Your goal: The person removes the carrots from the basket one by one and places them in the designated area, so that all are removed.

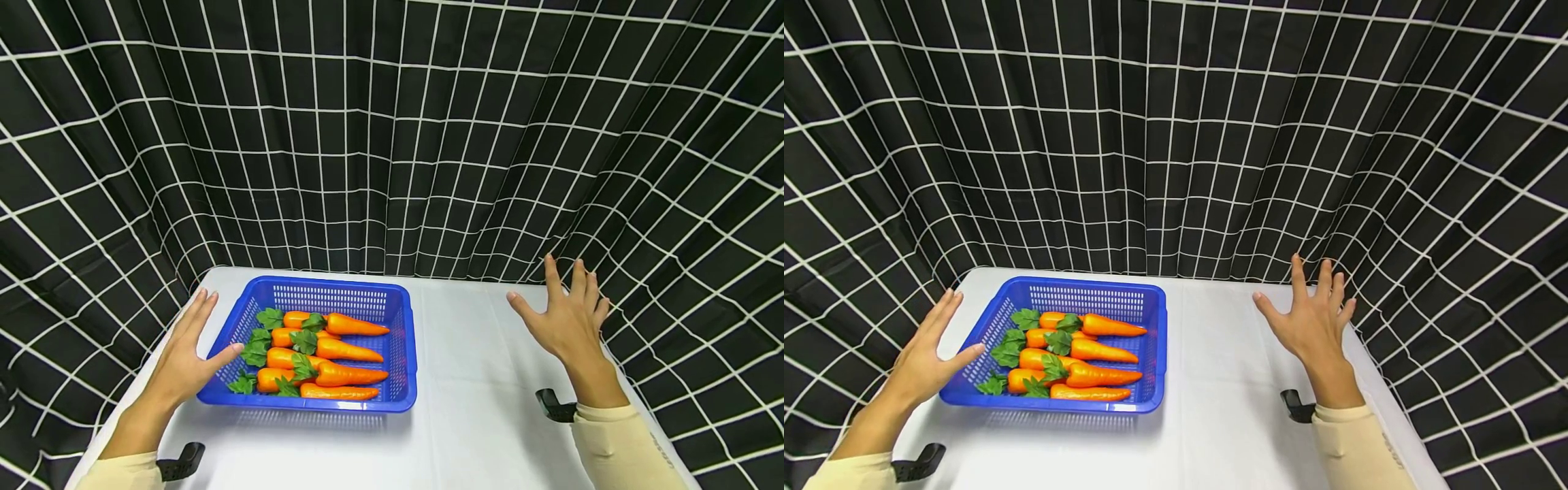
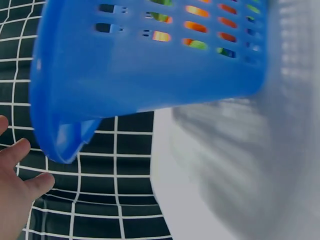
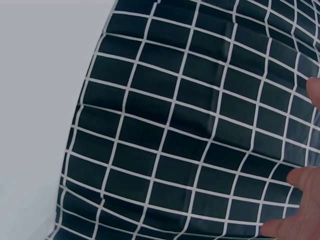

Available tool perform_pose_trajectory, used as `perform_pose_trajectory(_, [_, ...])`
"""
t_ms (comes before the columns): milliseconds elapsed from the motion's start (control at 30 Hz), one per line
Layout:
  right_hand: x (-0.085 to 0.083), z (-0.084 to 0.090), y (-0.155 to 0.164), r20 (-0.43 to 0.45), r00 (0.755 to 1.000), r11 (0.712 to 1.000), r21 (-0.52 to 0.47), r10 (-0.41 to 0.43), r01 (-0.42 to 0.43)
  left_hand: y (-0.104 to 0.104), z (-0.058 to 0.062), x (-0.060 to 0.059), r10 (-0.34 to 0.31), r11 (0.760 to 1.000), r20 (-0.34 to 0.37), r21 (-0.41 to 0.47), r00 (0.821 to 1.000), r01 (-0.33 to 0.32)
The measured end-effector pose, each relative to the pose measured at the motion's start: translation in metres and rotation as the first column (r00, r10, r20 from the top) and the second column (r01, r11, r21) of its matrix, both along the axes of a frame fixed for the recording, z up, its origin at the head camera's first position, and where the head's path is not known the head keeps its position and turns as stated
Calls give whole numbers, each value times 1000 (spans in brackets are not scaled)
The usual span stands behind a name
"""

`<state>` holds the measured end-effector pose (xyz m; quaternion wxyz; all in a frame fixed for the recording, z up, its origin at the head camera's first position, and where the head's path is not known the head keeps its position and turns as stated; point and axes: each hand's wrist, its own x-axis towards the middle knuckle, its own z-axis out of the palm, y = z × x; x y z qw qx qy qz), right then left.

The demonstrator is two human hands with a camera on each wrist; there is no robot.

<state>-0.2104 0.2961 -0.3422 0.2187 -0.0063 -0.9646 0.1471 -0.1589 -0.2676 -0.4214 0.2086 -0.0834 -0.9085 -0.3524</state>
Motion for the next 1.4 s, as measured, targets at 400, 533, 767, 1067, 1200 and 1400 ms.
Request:
perform_pose_trajectory(400, [0,-6,1,11,1000,1000,-14,7,-7,-6,-17,5,-80,997,112,16,990,79])
perform_pose_trajectory(533, [1,-7,0,20,1000,1000,-12,8,-8,-7,-24,7,-81,997,153,9,985,80])
perform_pose_trajectory(767, [1,-10,-4,43,999,1000,-12,17,-16,-11,-33,8,-99,995,198,-5,975,102])
perform_pose_trajectory(1067, [2,-13,-7,56,998,999,-9,32,-32,-13,-42,7,-126,991,196,-19,972,132])
perform_pose_trajectory(1200, [2,-15,-7,59,998,999,-17,35,-34,-13,-42,7,-125,991,208,-28,970,133])
perform_pose_trajectory(1400, [0,-19,-8,45,998,999,-21,44,-43,-14,-44,8,-129,986,239,-70,962,149])
